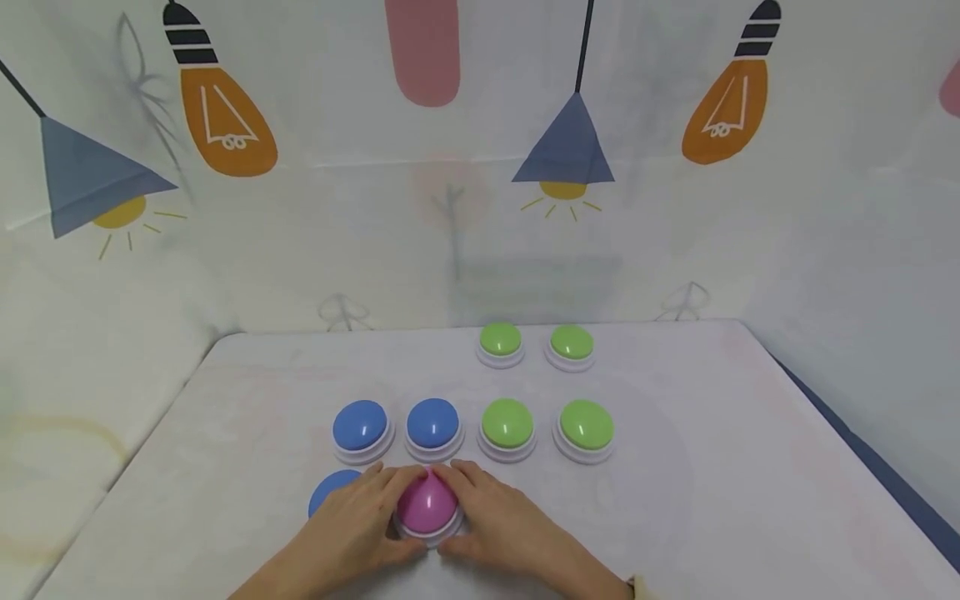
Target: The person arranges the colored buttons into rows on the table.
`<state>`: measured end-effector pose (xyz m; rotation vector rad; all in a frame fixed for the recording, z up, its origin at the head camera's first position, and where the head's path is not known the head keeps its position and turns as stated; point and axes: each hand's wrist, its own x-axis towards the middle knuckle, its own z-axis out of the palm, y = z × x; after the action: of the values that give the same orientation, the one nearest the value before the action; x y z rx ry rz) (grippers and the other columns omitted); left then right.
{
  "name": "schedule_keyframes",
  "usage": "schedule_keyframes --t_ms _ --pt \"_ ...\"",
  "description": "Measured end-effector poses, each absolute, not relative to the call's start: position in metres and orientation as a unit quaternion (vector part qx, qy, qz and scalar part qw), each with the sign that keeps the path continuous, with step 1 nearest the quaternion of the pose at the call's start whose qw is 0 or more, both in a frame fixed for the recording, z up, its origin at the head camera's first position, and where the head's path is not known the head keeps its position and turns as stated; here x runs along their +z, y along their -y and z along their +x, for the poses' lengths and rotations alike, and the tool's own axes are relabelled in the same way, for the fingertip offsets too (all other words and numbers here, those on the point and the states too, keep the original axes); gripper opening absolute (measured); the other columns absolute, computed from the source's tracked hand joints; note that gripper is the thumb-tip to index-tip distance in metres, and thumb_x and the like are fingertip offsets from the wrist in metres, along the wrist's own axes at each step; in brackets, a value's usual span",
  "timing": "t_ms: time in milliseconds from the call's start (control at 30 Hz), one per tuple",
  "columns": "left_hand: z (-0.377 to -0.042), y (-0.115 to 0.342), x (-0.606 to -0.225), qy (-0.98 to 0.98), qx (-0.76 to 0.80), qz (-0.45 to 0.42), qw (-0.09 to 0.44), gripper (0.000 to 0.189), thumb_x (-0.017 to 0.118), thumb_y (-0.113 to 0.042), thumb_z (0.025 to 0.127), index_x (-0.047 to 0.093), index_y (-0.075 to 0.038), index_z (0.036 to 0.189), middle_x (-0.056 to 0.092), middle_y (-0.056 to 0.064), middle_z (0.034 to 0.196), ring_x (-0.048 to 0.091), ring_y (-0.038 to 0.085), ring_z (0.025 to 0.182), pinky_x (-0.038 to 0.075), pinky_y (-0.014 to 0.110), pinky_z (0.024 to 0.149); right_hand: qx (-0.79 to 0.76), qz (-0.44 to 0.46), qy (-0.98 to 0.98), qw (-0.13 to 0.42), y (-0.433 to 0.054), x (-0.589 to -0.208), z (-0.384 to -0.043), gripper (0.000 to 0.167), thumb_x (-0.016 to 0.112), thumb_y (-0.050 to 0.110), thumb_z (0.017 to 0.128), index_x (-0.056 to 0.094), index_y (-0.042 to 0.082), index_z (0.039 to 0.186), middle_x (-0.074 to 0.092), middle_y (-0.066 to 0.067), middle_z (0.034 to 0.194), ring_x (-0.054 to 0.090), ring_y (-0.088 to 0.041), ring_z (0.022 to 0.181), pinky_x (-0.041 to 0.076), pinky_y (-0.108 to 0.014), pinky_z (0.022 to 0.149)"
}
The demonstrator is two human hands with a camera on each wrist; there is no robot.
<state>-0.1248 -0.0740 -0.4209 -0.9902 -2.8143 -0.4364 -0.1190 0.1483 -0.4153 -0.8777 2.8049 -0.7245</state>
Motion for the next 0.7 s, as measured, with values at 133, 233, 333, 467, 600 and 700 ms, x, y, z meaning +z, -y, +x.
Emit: schedule_keyframes --t_ms 133,233,333,467,600,700 --pt "-0.127 0.074 -0.418 0.931 -0.144 -0.330 0.064 0.072 0.084 -0.047 0.072 0.057 -0.011 0.128 0.067 0.005 0.115 0.066 0.026 0.107 0.047 0.049 0.103 -0.240 -0.294 -0.924 0.052 -0.149 -0.410 -0.123 0.081 0.082 0.032 0.079 0.043 0.012 0.147 0.051 -0.005 0.142 0.055 -0.020 0.125 0.047 -0.042 0.103" --pt "-0.129 0.073 -0.415 0.927 -0.145 -0.336 0.077 0.067 0.083 -0.047 0.073 0.058 -0.012 0.125 0.068 0.003 0.116 0.067 0.022 0.105 0.047 0.047 0.103 -0.250 -0.289 -0.923 0.050 -0.150 -0.407 -0.125 0.080 0.081 0.031 0.080 0.043 0.013 0.147 0.051 -0.004 0.142 0.056 -0.020 0.125 0.048 -0.042 0.103" --pt "-0.132 0.073 -0.410 0.924 -0.149 -0.340 0.095 0.064 0.082 -0.047 0.074 0.058 -0.014 0.123 0.069 0.002 0.114 0.067 0.022 0.104 0.051 0.044 0.098 -0.263 -0.280 -0.922 0.053 -0.152 -0.405 -0.126 0.080 0.081 0.031 0.081 0.041 0.016 0.148 0.051 -0.003 0.143 0.056 -0.019 0.125 0.048 -0.042 0.103" --pt "-0.133 0.073 -0.402 0.923 -0.169 -0.333 0.094 0.063 0.081 -0.048 0.076 0.058 -0.017 0.125 0.069 0.002 0.116 0.065 0.032 0.112 0.057 0.046 0.087 -0.288 -0.258 -0.920 0.061 -0.157 -0.399 -0.129 0.080 0.080 0.030 0.082 0.039 0.020 0.149 0.050 -0.002 0.146 0.052 -0.020 0.130 0.045 -0.045 0.106" --pt "-0.136 0.074 -0.395 0.920 -0.187 -0.329 0.102 0.066 0.083 -0.046 0.076 0.056 -0.016 0.128 0.067 0.004 0.122 0.061 0.040 0.116 0.056 0.049 0.087 -0.318 -0.220 -0.921 0.053 -0.165 -0.391 -0.133 0.080 0.080 0.030 0.082 0.038 0.028 0.151 0.048 0.001 0.148 0.050 -0.022 0.132 0.045 -0.047 0.106" --pt "-0.143 0.072 -0.390 0.909 -0.201 -0.343 0.123 0.066 0.082 -0.044 0.077 0.055 -0.015 0.129 0.063 0.006 0.129 0.063 0.033 0.117 0.055 0.044 0.090 -0.339 -0.209 -0.917 0.027 -0.172 -0.387 -0.139 0.079 0.079 0.028 0.083 0.038 0.027 0.150 0.048 -0.001 0.147 0.050 -0.025 0.132 0.045 -0.048 0.105"
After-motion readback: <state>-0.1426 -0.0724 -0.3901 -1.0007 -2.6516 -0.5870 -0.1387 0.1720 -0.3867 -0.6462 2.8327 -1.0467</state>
